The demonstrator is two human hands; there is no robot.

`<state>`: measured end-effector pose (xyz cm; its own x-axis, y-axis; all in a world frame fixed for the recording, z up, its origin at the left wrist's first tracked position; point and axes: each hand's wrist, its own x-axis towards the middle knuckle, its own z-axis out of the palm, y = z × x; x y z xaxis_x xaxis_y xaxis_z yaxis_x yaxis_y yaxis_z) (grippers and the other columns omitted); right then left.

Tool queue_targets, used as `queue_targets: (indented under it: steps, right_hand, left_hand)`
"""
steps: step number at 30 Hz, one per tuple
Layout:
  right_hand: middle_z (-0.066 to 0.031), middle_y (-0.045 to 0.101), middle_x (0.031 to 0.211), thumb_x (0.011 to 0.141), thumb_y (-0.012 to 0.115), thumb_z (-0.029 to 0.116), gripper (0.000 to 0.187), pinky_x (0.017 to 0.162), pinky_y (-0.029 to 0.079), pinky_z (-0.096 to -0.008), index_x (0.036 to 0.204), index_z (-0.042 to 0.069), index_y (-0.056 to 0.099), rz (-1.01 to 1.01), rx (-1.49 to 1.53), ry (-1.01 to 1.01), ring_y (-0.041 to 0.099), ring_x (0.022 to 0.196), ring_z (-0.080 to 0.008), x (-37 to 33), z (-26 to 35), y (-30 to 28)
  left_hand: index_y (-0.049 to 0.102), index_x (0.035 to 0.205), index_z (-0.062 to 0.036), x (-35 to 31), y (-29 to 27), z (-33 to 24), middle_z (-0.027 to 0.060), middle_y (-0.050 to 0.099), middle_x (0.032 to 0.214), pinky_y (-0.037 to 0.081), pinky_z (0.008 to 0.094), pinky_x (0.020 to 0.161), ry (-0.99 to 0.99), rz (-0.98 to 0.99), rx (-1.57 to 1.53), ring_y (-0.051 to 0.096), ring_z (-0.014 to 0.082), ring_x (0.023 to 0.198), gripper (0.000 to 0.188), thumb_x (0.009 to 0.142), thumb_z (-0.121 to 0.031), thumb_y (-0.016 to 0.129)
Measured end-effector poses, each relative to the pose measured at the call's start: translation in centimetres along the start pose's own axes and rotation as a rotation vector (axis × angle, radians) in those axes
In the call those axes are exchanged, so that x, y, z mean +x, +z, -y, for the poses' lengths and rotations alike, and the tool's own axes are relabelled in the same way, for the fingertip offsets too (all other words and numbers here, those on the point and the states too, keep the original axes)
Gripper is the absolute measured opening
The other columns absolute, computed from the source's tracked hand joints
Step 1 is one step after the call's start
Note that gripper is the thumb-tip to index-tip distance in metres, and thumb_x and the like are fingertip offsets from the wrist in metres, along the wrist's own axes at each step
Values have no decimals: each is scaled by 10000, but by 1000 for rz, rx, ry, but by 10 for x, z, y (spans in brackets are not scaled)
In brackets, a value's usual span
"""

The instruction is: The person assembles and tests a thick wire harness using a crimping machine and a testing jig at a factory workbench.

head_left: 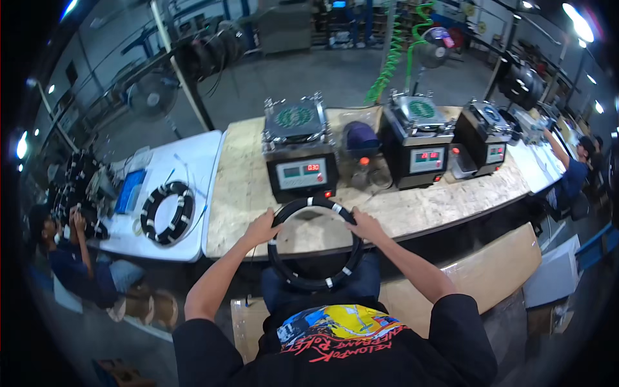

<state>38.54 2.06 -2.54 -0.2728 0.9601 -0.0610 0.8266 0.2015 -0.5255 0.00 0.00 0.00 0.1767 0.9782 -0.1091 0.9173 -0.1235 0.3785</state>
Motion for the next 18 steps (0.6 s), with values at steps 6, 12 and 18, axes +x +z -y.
queue_targets:
  steps: [6, 12, 18]
  right_hand:
    - [-211, 700, 871, 925, 667, 452, 472, 700, 527, -550, 1165, 88, 487, -207, -36, -98, 692, 834, -440, -52, -29, -53]
    - [-197, 699, 969, 858, 788, 387, 536, 780, 541, -449, 1247, 69, 599, -475, 130, 42, 684, 900, -357, -75, -82, -152]
    - [-187, 725, 970, 867, 810, 349, 502, 806, 531, -377, 1199, 10, 646, -562, 187, 29, 701, 895, -288, -53, -139, -291]
  left_hand:
    - [403, 1232, 8, -15, -29, -96, 290, 701, 927, 516, 604, 767, 92, 56, 115, 683, 488, 882, 543, 973, -428, 597]
    - [417, 1166, -19, 31, -61, -201, 279, 698, 867, 512, 587, 714, 326, -75, -54, 671, 502, 839, 541, 959, -469, 636]
    - [433, 1158, -39, 130, -94, -315, 271, 690, 912, 510, 567, 740, 506, -174, -307, 667, 503, 869, 549, 964, -514, 626]
